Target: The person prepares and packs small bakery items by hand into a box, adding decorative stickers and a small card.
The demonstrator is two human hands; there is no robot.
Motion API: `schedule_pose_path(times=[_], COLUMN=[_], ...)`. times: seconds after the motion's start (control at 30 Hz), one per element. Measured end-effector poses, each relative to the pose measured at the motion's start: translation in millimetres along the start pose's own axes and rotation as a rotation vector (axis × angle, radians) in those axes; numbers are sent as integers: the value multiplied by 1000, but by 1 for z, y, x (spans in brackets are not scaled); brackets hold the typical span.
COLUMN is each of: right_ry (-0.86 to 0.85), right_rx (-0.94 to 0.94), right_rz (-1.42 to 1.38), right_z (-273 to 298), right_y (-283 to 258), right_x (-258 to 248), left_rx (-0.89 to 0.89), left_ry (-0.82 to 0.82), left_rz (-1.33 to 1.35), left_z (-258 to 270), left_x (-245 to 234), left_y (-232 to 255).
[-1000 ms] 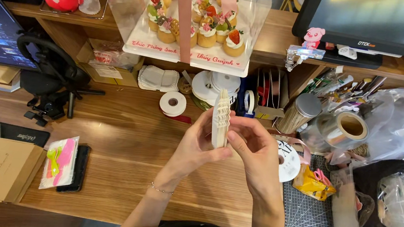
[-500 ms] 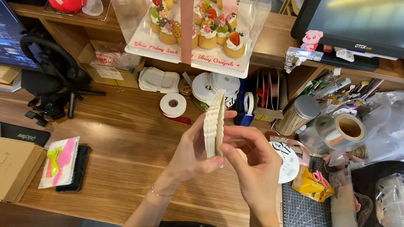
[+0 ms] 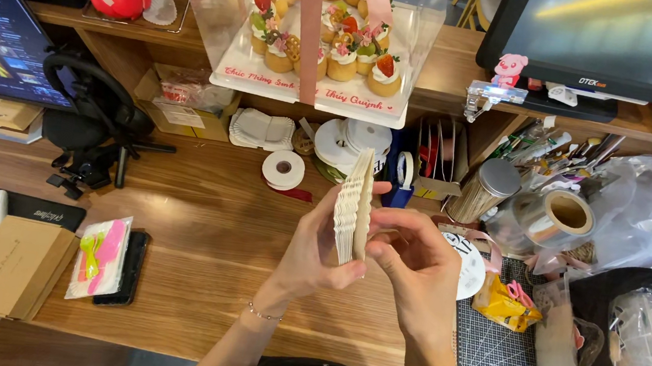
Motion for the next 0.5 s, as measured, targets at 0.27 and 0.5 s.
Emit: schedule_pose_path(times=[0.27, 0.5], right_ry=[66, 61], right_rx=[-190, -210], right_rz=[52, 55], right_z=[1, 1], right_y=[-34, -35], right_x=[-5, -7], left_rx=[-28, 7], left_ry=[-3, 21], left_rz=[-191, -281], left_z=[2, 2], left_x=[0, -1], left_y=[-8, -10])
Point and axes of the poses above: each hand's wrist, its own z-axis away from the middle knuckle, its own x-axis out of the palm, y = z × x, the point moved 10 cm from there along -z, towards the middle knuckle, and after that the axes turned 1 degree about -z, right-handed, at the moved point
